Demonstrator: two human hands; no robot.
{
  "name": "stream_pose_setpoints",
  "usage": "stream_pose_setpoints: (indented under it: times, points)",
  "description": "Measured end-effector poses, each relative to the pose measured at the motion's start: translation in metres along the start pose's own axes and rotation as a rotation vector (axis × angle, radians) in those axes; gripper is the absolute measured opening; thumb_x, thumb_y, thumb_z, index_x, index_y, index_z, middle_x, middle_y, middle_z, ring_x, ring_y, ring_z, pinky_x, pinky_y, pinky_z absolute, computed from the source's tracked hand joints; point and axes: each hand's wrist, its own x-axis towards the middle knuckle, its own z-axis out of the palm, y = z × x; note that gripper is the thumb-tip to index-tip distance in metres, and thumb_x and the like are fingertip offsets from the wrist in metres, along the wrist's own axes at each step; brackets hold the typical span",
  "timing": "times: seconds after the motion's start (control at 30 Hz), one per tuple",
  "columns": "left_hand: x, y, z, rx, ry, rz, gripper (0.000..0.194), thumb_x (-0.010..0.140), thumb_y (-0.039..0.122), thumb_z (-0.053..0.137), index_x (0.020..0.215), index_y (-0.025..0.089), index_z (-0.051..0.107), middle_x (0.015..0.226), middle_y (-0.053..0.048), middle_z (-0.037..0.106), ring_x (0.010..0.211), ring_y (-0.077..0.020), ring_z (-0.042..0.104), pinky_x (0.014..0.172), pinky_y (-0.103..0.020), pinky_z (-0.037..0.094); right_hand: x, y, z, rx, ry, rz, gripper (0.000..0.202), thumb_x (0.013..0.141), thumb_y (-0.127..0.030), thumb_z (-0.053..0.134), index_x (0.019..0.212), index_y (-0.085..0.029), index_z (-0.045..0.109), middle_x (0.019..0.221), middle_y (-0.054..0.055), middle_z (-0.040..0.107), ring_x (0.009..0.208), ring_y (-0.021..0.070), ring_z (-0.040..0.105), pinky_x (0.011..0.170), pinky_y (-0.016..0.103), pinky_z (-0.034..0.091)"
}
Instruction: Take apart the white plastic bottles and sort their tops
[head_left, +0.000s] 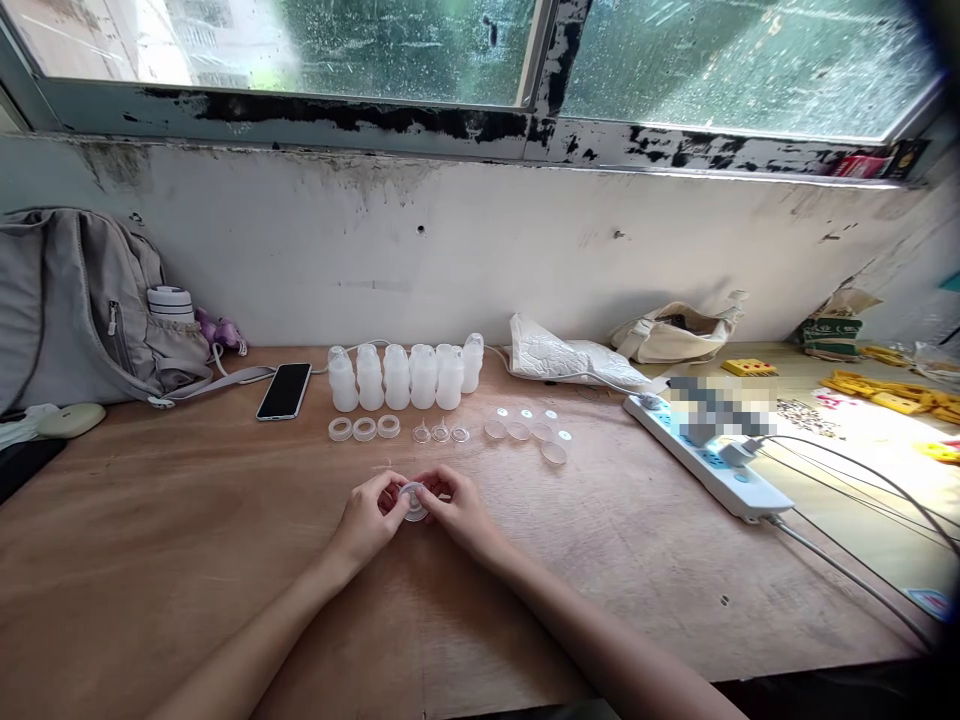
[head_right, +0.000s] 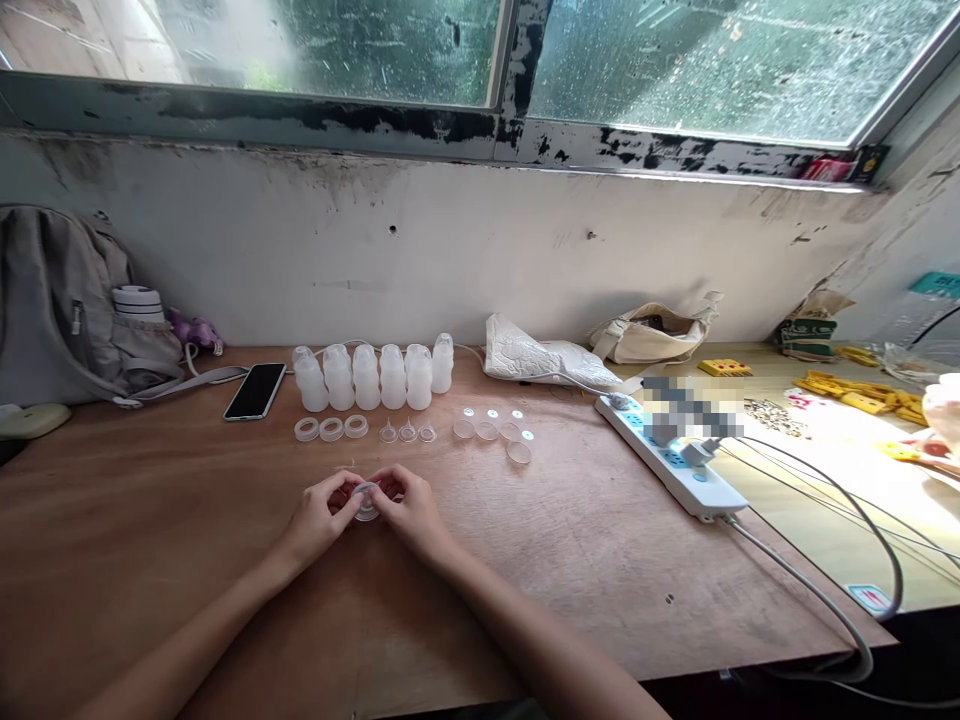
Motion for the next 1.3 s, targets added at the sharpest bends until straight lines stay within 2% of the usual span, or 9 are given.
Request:
stream_pose_setpoints:
  times: [0.2,0.3,0.43,0.67,0.93,1.1,1.2,1.3]
  points:
    - [-0.0003,0.0004,0.0012,-0.041,0.058,-0.059,0.017,0.076,0.031,0.050,0.087,0.018,0.051,0.069,0.000,0.059,0.051,-0.0112,0.056,0.049,-0.022,0.046,0.0028,-0.0006,-0.0004,0.138,-0.032,0.130,0.027,0.070,-0.036,0.058,0.084,-0.014,0.054,0.063,-0.001,0.056,0.050,0.0114,0.056,0.044,0.025,0.051]
    - [0.0000,0.0017,0.0004,-0.020,0.034,-0.050,0.019,0.077,0.031,0.049,0.089,0.018,0.053,0.069,0.000,0.060,0.051,-0.0115,0.057,0.049,-0.021,0.046,0.0025,-0.0017,-0.0013,0.094,-0.046,0.067,0.024,0.072,-0.035,0.057,0.083,-0.014,0.057,0.063,-0.001,0.056,0.049,0.0101,0.055,0.044,0.023,0.051]
    - [-0.0008,0.0054,-0.0001,-0.028,0.007,-0.045,0.017,0.078,0.032,0.045,0.078,0.018,0.054,0.065,0.000,0.058,0.051,-0.0113,0.055,0.049,-0.021,0.044,-0.0005,-0.0064,-0.0012,0.012,-0.060,-0.016,0.018,0.076,-0.031,0.054,0.083,-0.015,0.060,0.063,0.000,0.056,0.049,0.0089,0.054,0.042,0.019,0.048]
    - [-0.0026,0.0035,0.0020,-0.058,0.019,-0.050,0.010,0.075,0.027,0.048,0.070,0.018,0.047,0.052,0.006,0.045,0.044,-0.0085,0.046,0.043,-0.018,0.037,-0.0015,-0.0052,0.0015,0.014,-0.050,0.018,0.016,0.073,-0.030,0.056,0.076,-0.014,0.060,0.061,-0.001,0.056,0.045,0.0080,0.050,0.037,0.018,0.044]
    - [-0.0035,0.0038,0.0017,-0.052,-0.018,-0.048,0.008,0.075,0.024,0.046,0.069,0.019,0.044,0.052,0.007,0.043,0.044,-0.0078,0.044,0.044,-0.018,0.035,-0.0009,-0.0066,0.0009,0.026,-0.088,0.059,0.013,0.073,-0.026,0.054,0.073,-0.013,0.058,0.062,-0.001,0.056,0.041,0.0059,0.045,0.034,0.017,0.039]
    - [-0.0036,0.0054,0.0025,-0.035,-0.006,-0.048,0.010,0.074,0.025,0.048,0.067,0.019,0.044,0.051,0.007,0.044,0.044,-0.0080,0.044,0.045,-0.018,0.035,-0.0011,-0.0041,0.0009,-0.068,-0.031,-0.039,0.008,0.072,-0.021,0.054,0.067,-0.015,0.056,0.059,-0.002,0.054,0.048,0.0069,0.046,0.041,0.016,0.038]
    - [-0.0023,0.0053,0.0022,-0.038,0.020,-0.056,0.008,0.075,0.027,0.047,0.076,0.019,0.049,0.054,0.006,0.048,0.047,-0.0096,0.049,0.047,-0.019,0.038,-0.0006,-0.0009,0.0025,-0.042,0.000,-0.033,0.012,0.074,-0.027,0.055,0.074,-0.016,0.057,0.060,-0.002,0.054,0.048,0.0073,0.048,0.042,0.017,0.040]
    - [-0.0014,0.0054,0.0014,-0.023,0.060,-0.071,0.024,0.080,0.029,0.041,0.101,0.021,0.050,0.058,0.005,0.054,0.048,-0.0110,0.052,0.048,-0.020,0.040,0.0004,0.0020,0.0044,0.110,-0.002,0.068,0.025,0.073,-0.034,0.058,0.089,-0.017,0.050,0.063,-0.002,0.056,0.045,0.0088,0.053,0.042,0.021,0.045]
